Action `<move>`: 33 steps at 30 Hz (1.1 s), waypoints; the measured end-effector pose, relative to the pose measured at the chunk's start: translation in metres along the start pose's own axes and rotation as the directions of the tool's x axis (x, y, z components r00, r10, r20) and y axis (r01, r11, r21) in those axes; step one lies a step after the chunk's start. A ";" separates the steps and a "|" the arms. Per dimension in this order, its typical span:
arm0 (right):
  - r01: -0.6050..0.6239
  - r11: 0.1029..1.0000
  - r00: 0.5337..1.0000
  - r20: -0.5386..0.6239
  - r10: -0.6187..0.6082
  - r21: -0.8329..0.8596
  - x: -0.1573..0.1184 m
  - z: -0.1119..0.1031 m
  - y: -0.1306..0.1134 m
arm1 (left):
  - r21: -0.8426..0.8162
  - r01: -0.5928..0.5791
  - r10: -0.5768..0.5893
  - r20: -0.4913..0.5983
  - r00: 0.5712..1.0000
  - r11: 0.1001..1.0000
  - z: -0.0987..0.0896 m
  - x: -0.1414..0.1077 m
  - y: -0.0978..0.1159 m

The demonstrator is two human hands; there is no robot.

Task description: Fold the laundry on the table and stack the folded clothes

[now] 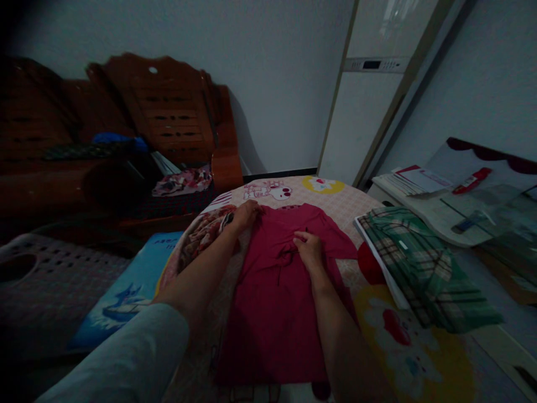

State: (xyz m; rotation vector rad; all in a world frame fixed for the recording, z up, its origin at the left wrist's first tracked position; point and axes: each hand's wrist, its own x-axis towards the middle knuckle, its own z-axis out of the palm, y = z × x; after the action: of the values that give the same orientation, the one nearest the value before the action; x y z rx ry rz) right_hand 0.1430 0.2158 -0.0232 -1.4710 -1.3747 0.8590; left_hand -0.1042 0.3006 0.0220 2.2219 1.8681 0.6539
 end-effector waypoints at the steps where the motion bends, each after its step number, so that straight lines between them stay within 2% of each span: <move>1: 0.002 1.000 1.000 0.001 -0.002 -0.004 0.000 0.000 -0.001 | 0.050 -0.010 0.007 0.045 0.999 0.999 -0.001 0.002 0.000; 5: 0.024 0.999 1.000 -0.003 -0.024 -0.032 -0.002 -0.001 -0.006 | 0.183 -0.030 0.011 0.105 0.994 0.983 -0.004 0.007 0.001; 9: 0.109 0.992 0.994 0.018 -0.108 -0.060 -0.004 -0.003 -0.014 | 0.308 0.056 -0.078 0.062 0.995 0.950 -0.009 0.013 0.002; 13: 0.197 0.972 0.979 0.079 -0.188 -0.129 -0.003 0.000 -0.016 | 0.398 0.101 -0.144 0.080 0.986 0.912 -0.006 0.015 0.001; 17: 0.219 0.963 0.975 0.076 -0.209 -0.156 0.003 0.003 -0.008 | 0.405 0.135 -0.171 0.054 0.984 0.905 -0.001 0.013 0.003; 19: 0.221 0.965 0.974 0.071 -0.213 -0.139 0.007 0.003 -0.004 | 0.366 0.176 -0.188 -0.001 0.982 0.914 -0.002 0.010 0.008; 21: 0.231 0.966 0.972 0.071 -0.224 -0.114 0.010 0.002 0.001 | 0.284 0.177 -0.160 -0.084 0.984 0.942 -0.004 0.004 0.019; 23: 0.244 0.965 0.969 0.070 -0.238 -0.096 0.012 0.003 0.004 | 0.166 0.064 -0.048 -0.102 0.994 0.984 -0.003 -0.008 0.032; 25: 0.253 0.963 0.967 0.066 -0.248 -0.094 0.013 0.004 0.007 | 0.040 -0.124 0.125 -0.023 0.992 0.991 0.006 -0.024 0.043; 27: 0.261 0.960 0.965 0.058 -0.256 -0.099 0.012 0.006 0.008 | -0.038 -0.268 0.270 0.076 0.960 0.963 0.019 -0.041 0.050; 29: 0.282 0.953 0.959 0.037 -0.279 -0.109 0.011 0.004 0.005 | -0.029 -0.328 0.329 0.125 0.936 0.944 0.034 -0.054 0.052; 33: 0.406 0.895 0.912 0.024 -0.409 -0.187 0.003 -0.009 -0.011 | 0.099 -0.338 0.320 0.160 0.934 0.936 0.049 -0.060 0.050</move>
State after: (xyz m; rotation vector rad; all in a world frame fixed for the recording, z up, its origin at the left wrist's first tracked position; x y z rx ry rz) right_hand 0.1478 0.2167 -0.0096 -1.2522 -1.7110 0.4564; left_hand -0.0461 0.2398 -0.0149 2.6188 1.5205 0.4183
